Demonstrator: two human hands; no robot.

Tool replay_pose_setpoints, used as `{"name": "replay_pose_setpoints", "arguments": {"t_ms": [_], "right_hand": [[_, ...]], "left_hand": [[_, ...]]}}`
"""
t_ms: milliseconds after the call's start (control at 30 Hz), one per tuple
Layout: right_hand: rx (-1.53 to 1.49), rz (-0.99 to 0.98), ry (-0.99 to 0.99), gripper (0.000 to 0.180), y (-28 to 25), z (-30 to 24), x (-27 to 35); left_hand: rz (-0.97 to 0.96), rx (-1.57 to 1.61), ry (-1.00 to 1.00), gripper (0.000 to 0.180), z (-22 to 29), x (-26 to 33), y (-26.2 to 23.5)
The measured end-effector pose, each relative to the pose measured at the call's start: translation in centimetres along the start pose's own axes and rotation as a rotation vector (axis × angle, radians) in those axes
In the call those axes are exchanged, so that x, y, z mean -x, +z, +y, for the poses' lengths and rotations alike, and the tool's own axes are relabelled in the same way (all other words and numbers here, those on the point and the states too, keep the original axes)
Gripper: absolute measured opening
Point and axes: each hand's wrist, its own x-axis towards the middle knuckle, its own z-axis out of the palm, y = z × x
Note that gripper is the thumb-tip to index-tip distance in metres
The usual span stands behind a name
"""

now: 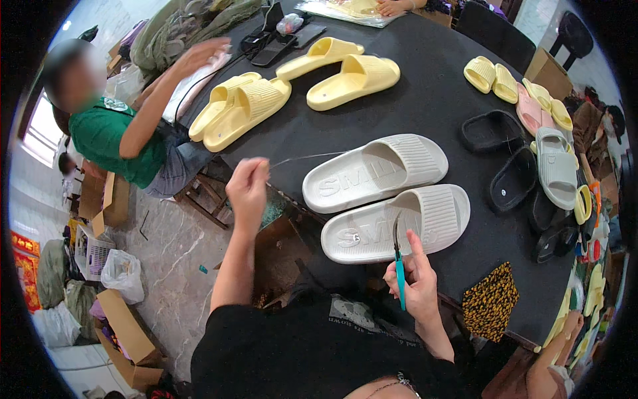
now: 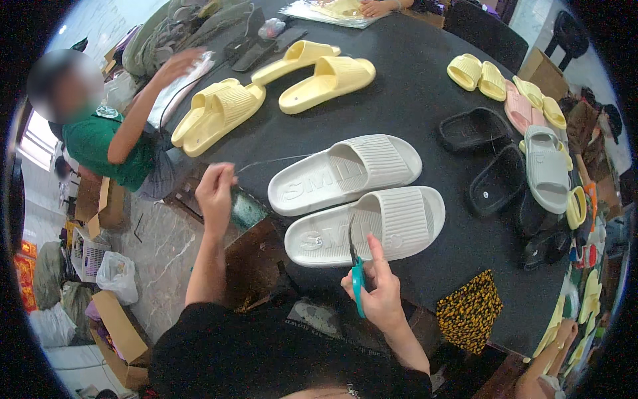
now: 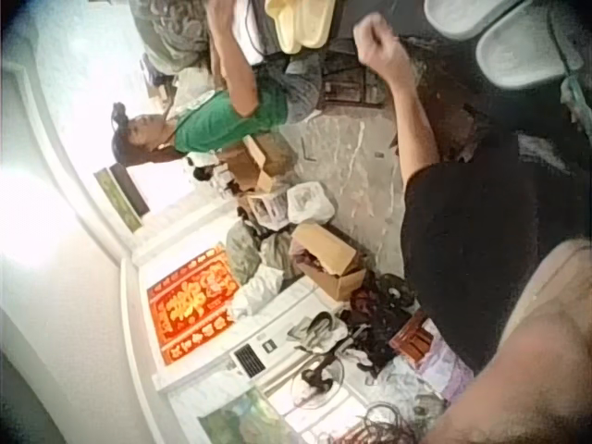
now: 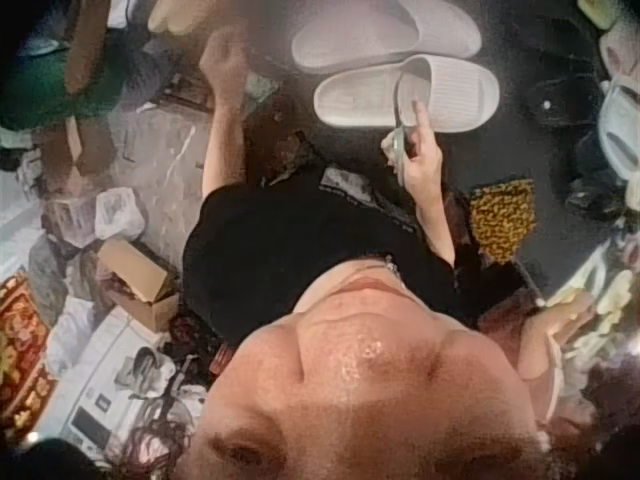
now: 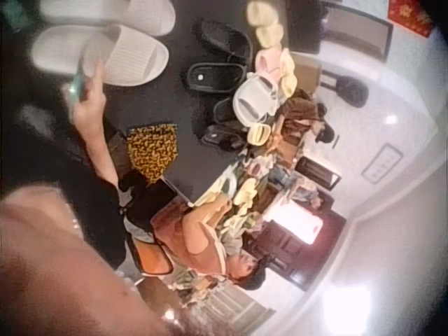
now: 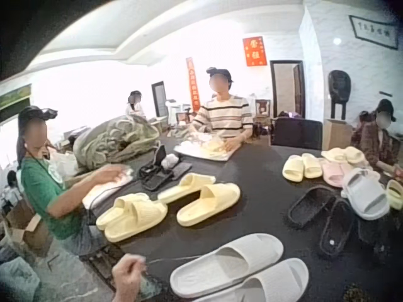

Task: Trim excess material from rubber slippers and prepare them for packaging.

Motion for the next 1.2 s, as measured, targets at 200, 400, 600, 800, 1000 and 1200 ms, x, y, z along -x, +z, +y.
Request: {"name": "replay_pose_setpoints", "arguments": {"t_ms": [200, 400, 600, 800, 1000, 1200], "right_hand": [[0.066, -0.042, -0.095, 0.081, -0.5, 1.1, -0.2], [0.095, -0.043, -0.163, 0.076, -0.5, 1.6, 0.1], [0.234, -0.104, -0.011, 0.071, -0.6, -0.2, 0.5], [0.295, 0.061, -0.148, 0.058, -2.6, -2.2, 2.3], [0.752, 0.573, -0.406, 0.051, -4.5, -3.6, 0.3], [0.803, 0.552, -0.291, 0.046, -5.8, -4.0, -2.5]], "left_hand": [[-0.029, -0.434, 0.001, 0.002, -7.2, 9.4, -7.4], [-0.459, -0.575, -0.293, 0.008, -16.9, 23.3, -11.3], [-0.777, -0.784, -0.187, 0.018, -21.9, 27.5, -12.9], [-0.439, -0.726, -0.304, 0.016, -14.4, 14.6, -7.8], [0.051, -0.373, 0.177, 0.012, -1.4, 3.8, -2.6], [-0.3, -0.432, 0.383, 0.028, 3.2, 1.0, 4.1]]}}
